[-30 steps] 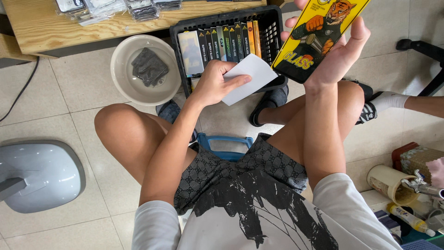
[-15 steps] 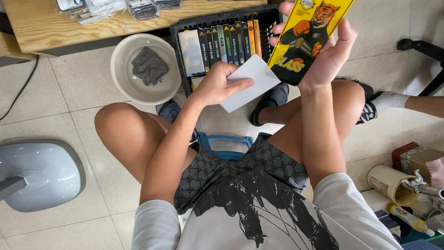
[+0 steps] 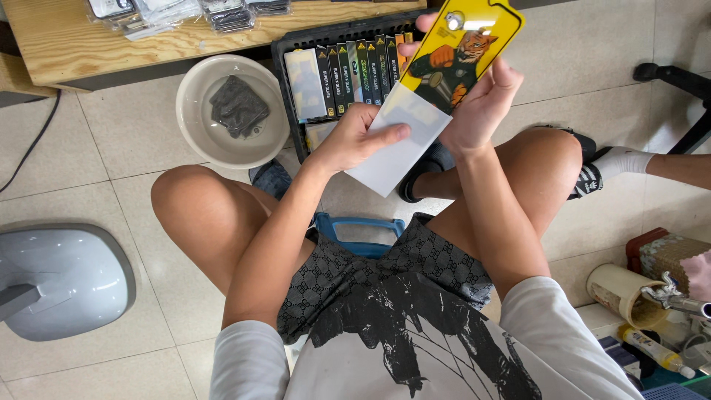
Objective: The person wipes a phone screen protector box with a cloth, opens the box to take out several wrapped screen protectors, and organizes them in a black plastic basket on the floor.
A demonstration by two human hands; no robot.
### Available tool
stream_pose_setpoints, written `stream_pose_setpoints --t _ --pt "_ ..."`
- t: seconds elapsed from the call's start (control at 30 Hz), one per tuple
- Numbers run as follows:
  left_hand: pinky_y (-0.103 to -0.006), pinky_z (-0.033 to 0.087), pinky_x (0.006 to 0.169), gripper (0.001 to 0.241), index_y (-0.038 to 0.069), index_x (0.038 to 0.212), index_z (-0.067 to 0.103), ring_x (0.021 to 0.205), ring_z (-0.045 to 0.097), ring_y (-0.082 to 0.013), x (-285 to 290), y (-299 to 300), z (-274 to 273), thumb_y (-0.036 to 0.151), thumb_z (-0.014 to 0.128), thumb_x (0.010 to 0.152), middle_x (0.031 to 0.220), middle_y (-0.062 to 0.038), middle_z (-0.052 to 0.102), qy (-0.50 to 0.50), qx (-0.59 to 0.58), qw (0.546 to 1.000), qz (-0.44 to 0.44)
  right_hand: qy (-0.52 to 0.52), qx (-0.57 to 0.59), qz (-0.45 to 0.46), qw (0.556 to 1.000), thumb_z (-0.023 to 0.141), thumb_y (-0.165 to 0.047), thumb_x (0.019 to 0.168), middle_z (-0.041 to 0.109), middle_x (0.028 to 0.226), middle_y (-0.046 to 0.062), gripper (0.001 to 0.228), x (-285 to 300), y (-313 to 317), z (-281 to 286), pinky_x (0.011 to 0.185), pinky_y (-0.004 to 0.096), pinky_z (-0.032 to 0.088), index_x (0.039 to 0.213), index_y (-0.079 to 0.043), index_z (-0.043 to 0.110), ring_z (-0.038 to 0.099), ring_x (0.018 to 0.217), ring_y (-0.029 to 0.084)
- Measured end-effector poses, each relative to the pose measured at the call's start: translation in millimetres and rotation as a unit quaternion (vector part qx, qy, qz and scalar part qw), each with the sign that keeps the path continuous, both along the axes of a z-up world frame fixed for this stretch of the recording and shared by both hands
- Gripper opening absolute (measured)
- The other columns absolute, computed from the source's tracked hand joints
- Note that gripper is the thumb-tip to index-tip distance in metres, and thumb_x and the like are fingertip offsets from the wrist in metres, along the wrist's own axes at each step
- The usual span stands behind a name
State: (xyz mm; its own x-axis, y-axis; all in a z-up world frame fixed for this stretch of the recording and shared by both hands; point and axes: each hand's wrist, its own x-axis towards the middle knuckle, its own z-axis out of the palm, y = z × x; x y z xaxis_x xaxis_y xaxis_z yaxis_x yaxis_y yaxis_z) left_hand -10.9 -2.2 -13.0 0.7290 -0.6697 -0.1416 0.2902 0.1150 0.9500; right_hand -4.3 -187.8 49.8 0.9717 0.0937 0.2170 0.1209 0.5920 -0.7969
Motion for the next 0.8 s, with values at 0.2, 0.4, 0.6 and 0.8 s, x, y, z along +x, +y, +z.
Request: stream_pose_setpoints --t 0.2,0.4,0.6,0.8 --pt "-0.0234 0.028 0.052 0.036 0.017 0.076 0.059 0.06 0.043 -0.0039 0.3 0.0 -4.3 0.041 0.073 0.098 0.067 0.009 0.048 -0.031 0.024 0.999 0.026 0.064 -0.017 0.009 0.998 0.038 -0.066 0.105 0.063 0.147 0.017 0.073 0.6 5.3 14.7 0.114 0.051 0.056 0.152 -0.01 0.05 0.067 0.128 0.034" --pt "-0.0254 0.023 0.048 0.036 0.017 0.074 0.06 0.053 0.031 -0.0051 -2.6 0.3 1.9 0.04 0.074 0.098 0.062 0.01 0.037 -0.006 0.055 0.998 0.02 0.017 -0.081 -0.062 0.995 0.044 -0.063 0.106 0.067 0.129 0.022 0.053 11.6 -2.6 19.8 0.108 0.044 0.056 0.126 -0.016 0.06 0.065 0.118 0.029" --pt "-0.0221 0.032 0.054 0.027 0.01 0.092 0.074 0.063 0.044 -0.0039 2.0 1.2 5.7 0.036 0.072 0.1 0.071 0.01 0.053 0.002 0.002 0.997 0.08 0.022 -0.23 -0.049 0.972 0.025 -0.065 0.105 0.069 0.134 0.016 0.072 7.3 2.7 10.4 0.117 0.038 0.047 0.117 -0.01 0.07 0.062 0.134 0.027" --pt "-0.0225 0.048 0.062 0.032 0.008 0.098 0.074 0.075 0.066 -0.0088 4.5 3.7 5.8 0.039 0.073 0.098 0.086 0.002 0.072 -0.005 -0.04 0.991 0.128 -0.047 -0.383 0.048 0.921 0.015 -0.069 0.111 0.063 0.143 0.026 0.088 4.2 2.5 12.6 0.114 0.046 0.047 0.129 -0.002 0.068 0.06 0.136 0.035"
